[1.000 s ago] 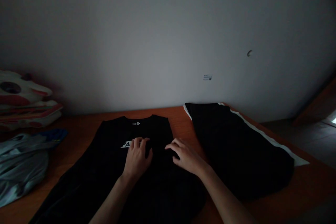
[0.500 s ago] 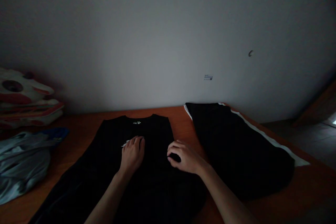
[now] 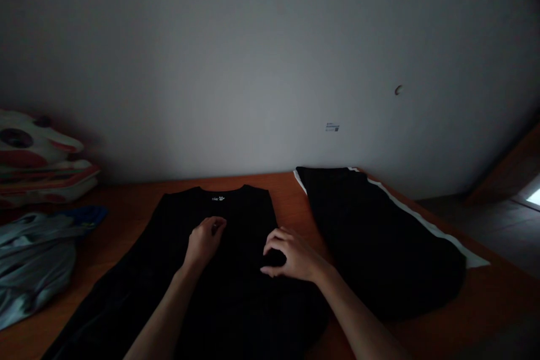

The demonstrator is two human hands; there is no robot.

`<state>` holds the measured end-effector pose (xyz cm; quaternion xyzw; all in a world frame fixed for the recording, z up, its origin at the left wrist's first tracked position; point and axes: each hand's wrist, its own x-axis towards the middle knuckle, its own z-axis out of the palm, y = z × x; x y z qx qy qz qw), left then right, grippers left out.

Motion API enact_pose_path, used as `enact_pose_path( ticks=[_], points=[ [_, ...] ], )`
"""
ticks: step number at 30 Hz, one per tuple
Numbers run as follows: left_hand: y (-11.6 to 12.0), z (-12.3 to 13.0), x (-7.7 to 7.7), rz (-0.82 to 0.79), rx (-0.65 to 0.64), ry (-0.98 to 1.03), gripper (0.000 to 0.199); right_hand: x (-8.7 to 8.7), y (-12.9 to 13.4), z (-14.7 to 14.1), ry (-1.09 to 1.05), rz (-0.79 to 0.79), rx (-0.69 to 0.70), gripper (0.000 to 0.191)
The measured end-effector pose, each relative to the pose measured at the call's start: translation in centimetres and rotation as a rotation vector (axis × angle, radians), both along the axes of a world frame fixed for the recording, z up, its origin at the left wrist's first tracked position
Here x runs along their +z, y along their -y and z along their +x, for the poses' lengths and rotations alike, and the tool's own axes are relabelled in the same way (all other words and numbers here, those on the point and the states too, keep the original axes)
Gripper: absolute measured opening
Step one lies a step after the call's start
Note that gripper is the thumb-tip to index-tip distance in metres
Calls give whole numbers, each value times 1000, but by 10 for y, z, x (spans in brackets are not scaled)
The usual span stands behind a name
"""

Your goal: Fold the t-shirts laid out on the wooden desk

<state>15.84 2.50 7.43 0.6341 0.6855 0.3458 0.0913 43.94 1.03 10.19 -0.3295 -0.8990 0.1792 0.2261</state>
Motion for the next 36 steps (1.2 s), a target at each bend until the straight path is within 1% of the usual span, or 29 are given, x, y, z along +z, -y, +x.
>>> enact_pose_path(
  ticks=[2, 4, 8, 10, 12, 13, 15, 17, 20, 23, 27, 29, 31, 36],
  points=[
    [-1, -1, -1, 37, 30, 6, 24, -3, -1, -1, -12, 22, -1, 17],
    [-1, -2, -4, 69, 43, -3, 27, -5, -2, -2, -25, 44, 7, 11],
    [-1, 1, -7, 129, 2, -53, 26, -7, -3, -3, -47, 48, -9, 15],
    [1, 6, -4, 160, -66, -78, 27, -7, -3, -4, -56, 19, -43, 15],
    [6, 14, -3, 176, -189, -119, 26, -7, -3, -3, -44, -16, -67, 9],
    [9, 19, -3, 174, -258, -157, 26, -7, -3, -3, -36, -29, -77, 11],
    [14, 26, -7, 153, -368, -266, 32, -6, -2, -2, -28, -40, -97, 25],
    [18, 29, -14, 116, -406, -384, 45, -6, -2, 0, -29, -49, -121, 41],
    [20, 27, -25, 74, -401, -486, 57, -8, -3, 2, 16, -113, -117, 58],
    [19, 24, -32, 59, -401, -524, 61, -10, -4, 4, 74, -175, -103, 62],
    [19, 24, -33, 58, -390, -516, 60, -9, -5, 3, 104, -180, -110, 67],
    [18, 25, -30, 58, -373, -491, 54, -7, -4, 3, 110, -175, -115, 68],
    [17, 25, -25, 71, -318, -453, 47, -7, -3, 3, 112, -176, -118, 68],
    [15, 19, -5, 81, -54, -382, 34, -5, -2, 4, 130, -188, -112, 73]
  ],
)
